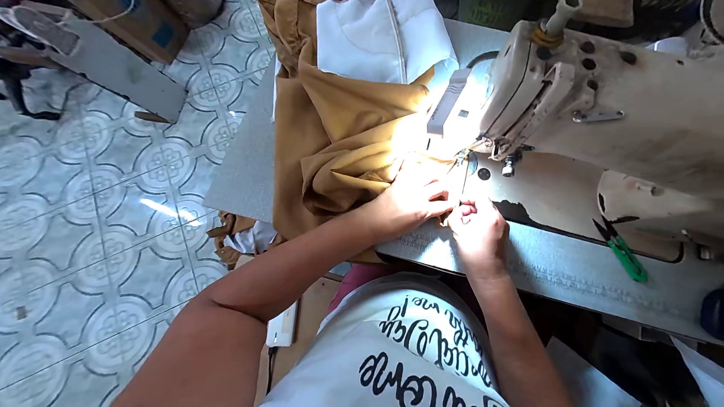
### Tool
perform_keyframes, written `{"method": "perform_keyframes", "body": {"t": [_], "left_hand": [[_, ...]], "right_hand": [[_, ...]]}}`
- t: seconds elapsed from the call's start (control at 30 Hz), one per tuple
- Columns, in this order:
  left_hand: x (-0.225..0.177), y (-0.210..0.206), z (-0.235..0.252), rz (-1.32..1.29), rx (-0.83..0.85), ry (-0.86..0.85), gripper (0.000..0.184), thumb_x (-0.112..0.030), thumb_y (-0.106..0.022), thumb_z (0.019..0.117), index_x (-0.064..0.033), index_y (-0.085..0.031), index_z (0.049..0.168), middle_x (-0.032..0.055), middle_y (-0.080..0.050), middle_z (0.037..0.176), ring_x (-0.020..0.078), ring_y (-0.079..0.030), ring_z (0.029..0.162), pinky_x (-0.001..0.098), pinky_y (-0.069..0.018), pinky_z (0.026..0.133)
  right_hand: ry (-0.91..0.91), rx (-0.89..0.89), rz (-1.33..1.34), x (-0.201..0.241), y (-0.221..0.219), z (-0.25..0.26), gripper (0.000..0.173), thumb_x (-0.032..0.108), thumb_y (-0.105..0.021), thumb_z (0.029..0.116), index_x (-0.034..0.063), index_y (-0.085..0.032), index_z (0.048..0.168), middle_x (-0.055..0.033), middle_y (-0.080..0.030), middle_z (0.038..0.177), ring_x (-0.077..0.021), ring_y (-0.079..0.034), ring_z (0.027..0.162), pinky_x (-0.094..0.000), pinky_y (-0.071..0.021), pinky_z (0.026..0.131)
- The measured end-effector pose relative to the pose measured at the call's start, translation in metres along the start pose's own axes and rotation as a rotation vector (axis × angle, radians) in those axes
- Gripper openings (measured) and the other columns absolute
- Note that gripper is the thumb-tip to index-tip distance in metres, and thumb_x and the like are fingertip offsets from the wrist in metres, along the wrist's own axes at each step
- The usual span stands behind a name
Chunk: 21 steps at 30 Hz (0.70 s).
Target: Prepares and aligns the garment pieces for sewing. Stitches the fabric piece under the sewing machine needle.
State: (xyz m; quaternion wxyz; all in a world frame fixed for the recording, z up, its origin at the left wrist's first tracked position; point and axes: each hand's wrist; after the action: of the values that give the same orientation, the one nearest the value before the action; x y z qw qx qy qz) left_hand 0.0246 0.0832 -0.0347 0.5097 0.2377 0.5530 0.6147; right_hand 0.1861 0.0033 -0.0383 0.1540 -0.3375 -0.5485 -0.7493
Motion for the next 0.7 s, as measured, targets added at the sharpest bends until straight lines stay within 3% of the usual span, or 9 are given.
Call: {"method": "perform_keyframes", "body": {"t": [0.07, 0.17, 0.3, 0.5, 0.6, 0.7], "left_hand": [[0.0, 0.002, -0.002, 0.003, 0.014, -0.008, 0.033, -0.006, -0.054, 0.0997, -0.0219, -0.076, 0.119, 0.0023, -0.071, 0.122, 0.0276, -0.059, 0.128, 0.0546, -0.0465, 0.1], [0.0, 0.005, -0.004, -0.002, 0.06, 0.001, 0.033, -0.009, -0.052, 0.1015, -0.0239, -0.075, 0.12, -0.0017, -0.071, 0.127, 0.0273, -0.054, 0.136, 0.0624, -0.0383, 0.108], [0.0, 0.009, -0.005, 0.012, 0.037, -0.013, 0.032, -0.007, -0.053, 0.1008, -0.0221, -0.077, 0.116, -0.002, -0.072, 0.126, 0.0264, -0.055, 0.134, 0.0585, -0.0396, 0.108], [0.002, 0.011, -0.005, 0.022, 0.076, -0.042, 0.035, -0.002, -0.052, 0.0987, -0.0206, -0.076, 0.116, 0.0004, -0.071, 0.129, 0.0289, -0.052, 0.138, 0.0576, -0.0402, 0.11], [0.001, 0.012, -0.007, 0.026, 0.087, -0.06, 0.032, -0.008, -0.054, 0.1002, -0.024, -0.077, 0.115, 0.0023, -0.072, 0.128, 0.0315, -0.055, 0.136, 0.059, -0.0435, 0.106], [-0.001, 0.013, -0.008, 0.052, 0.097, -0.061, 0.031, -0.01, -0.055, 0.1011, -0.0258, -0.078, 0.115, 0.0016, -0.071, 0.128, 0.0298, -0.054, 0.137, 0.0597, -0.0406, 0.108]], "right_hand": [[0.021, 0.021, -0.036, 0.001, 0.0, 0.0, 0.015, 0.004, -0.071, 0.0873, -0.0002, -0.073, 0.102, -0.0149, -0.07, 0.091, -0.024, -0.068, 0.073, -0.0412, -0.0583, 0.067], [0.088, 0.024, -0.163, 0.005, -0.003, -0.002, 0.012, 0.005, -0.068, 0.0911, -0.0006, -0.073, 0.1, -0.0184, -0.07, 0.093, -0.0306, -0.071, 0.08, -0.0451, -0.0595, 0.07], [0.17, -0.001, -0.23, 0.007, -0.005, -0.004, 0.01, 0.003, -0.067, 0.0919, -0.0016, -0.073, 0.098, -0.0197, -0.069, 0.093, -0.0328, -0.072, 0.082, -0.045, -0.0598, 0.071], [0.217, 0.071, -0.322, 0.009, 0.0, -0.007, 0.021, 0.006, -0.065, 0.0949, 0.0004, -0.073, 0.114, -0.0226, -0.068, 0.107, -0.0368, -0.07, 0.098, -0.0467, -0.0598, 0.08], [0.273, 0.085, -0.328, 0.003, -0.002, -0.01, 0.028, 0.007, -0.06, 0.0959, 0.0042, -0.075, 0.12, -0.019, -0.068, 0.125, -0.0373, -0.067, 0.111, -0.0474, -0.0571, 0.09], [0.281, 0.056, -0.381, -0.001, -0.006, -0.017, 0.027, 0.007, -0.06, 0.0959, 0.0074, -0.076, 0.118, -0.0127, -0.074, 0.116, -0.0347, -0.069, 0.106, -0.0481, -0.0577, 0.083]]}}
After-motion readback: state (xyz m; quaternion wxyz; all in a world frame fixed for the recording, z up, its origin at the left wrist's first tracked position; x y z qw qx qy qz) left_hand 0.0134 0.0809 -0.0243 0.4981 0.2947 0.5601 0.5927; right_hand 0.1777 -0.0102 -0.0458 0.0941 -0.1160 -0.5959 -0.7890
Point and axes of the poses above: each hand's wrist, its own z-axis towards the middle knuckle, its own y-axis out of the back of the hand, x = y × z
